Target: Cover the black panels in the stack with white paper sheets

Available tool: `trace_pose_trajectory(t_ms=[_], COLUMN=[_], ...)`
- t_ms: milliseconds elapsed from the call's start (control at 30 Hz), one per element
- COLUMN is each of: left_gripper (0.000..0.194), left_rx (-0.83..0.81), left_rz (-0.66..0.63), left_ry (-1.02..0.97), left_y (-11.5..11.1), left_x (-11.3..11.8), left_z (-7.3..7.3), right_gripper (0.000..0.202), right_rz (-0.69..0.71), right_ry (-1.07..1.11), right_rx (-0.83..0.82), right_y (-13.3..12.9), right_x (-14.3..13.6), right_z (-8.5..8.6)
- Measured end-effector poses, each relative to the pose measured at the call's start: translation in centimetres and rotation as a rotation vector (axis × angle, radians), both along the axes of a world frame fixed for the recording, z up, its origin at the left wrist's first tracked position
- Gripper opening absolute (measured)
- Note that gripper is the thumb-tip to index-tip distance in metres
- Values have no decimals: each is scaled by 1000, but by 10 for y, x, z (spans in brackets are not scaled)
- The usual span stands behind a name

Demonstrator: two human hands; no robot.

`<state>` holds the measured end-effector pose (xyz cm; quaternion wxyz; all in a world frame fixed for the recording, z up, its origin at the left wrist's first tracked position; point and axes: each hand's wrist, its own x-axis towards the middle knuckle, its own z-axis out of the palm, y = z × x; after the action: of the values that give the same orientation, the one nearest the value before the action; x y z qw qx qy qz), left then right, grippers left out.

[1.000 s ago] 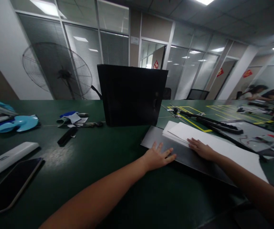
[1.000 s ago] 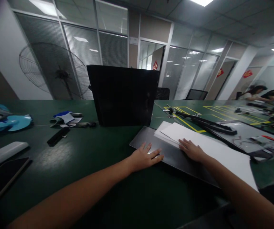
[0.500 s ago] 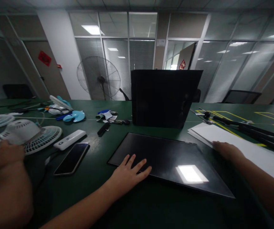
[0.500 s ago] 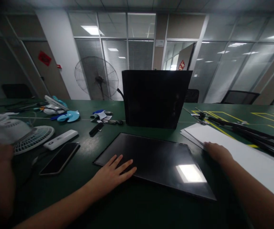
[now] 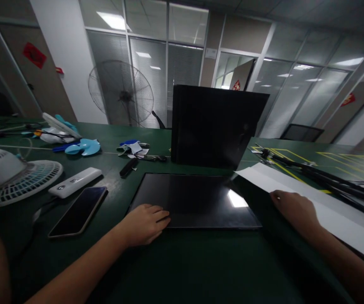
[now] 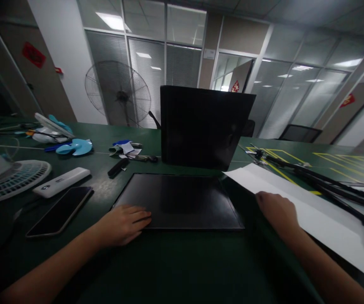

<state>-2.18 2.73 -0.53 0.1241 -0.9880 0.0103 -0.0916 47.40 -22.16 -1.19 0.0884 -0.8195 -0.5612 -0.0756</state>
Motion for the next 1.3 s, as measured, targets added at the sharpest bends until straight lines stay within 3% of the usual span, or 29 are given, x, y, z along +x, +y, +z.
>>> trace_pose_trajectory(t_ms=[67, 133, 233, 333, 433, 567, 733, 867, 1067, 1200, 1300], left_gripper=[31, 26, 26, 30, 26, 16, 12, 12, 14, 21, 25], left_rx=[25, 50, 99, 170, 190, 146, 177, 178, 174, 146, 131], left_rz=[-43, -93, -160, -218, -225, -145, -122, -107, -83, -58, -50], left_ry=[-63, -120, -261, -379, -381, -296, -263, -294, -242, -155, -128], left_y=[3, 4, 3, -1, -4, -5, -4, -1, -1, -3, -4], left_x=[-2, -2, -2, -2, -2, -2, -2, -4, -5, -4, -4], left_z=[-10, -14, -7, 3, 6, -2, -8, -10, -10, -6, -5], right_gripper=[55, 46, 46, 46, 39, 36, 35, 52, 64, 65, 65], right_rz=[-35, 54, 387, 708, 784, 810, 822, 838, 825, 739, 655], right_ry=[-89, -121, -146, -163, -122, -79, -20, -81, -314, -262, -177], right_rx=[-8, -42, -91, -92, -79, -78, -54, -70, -93, -124, -199], right_y=[-1, 2, 17, 45, 79, 110, 116, 94, 41, 20, 13], right_x=[-43, -90, -159, -218, -254, -272, -274, -255, -176, -121, -101], right_z=[-6, -14, -21, -16, -9, -8, -9, -6, -13, -19, -21])
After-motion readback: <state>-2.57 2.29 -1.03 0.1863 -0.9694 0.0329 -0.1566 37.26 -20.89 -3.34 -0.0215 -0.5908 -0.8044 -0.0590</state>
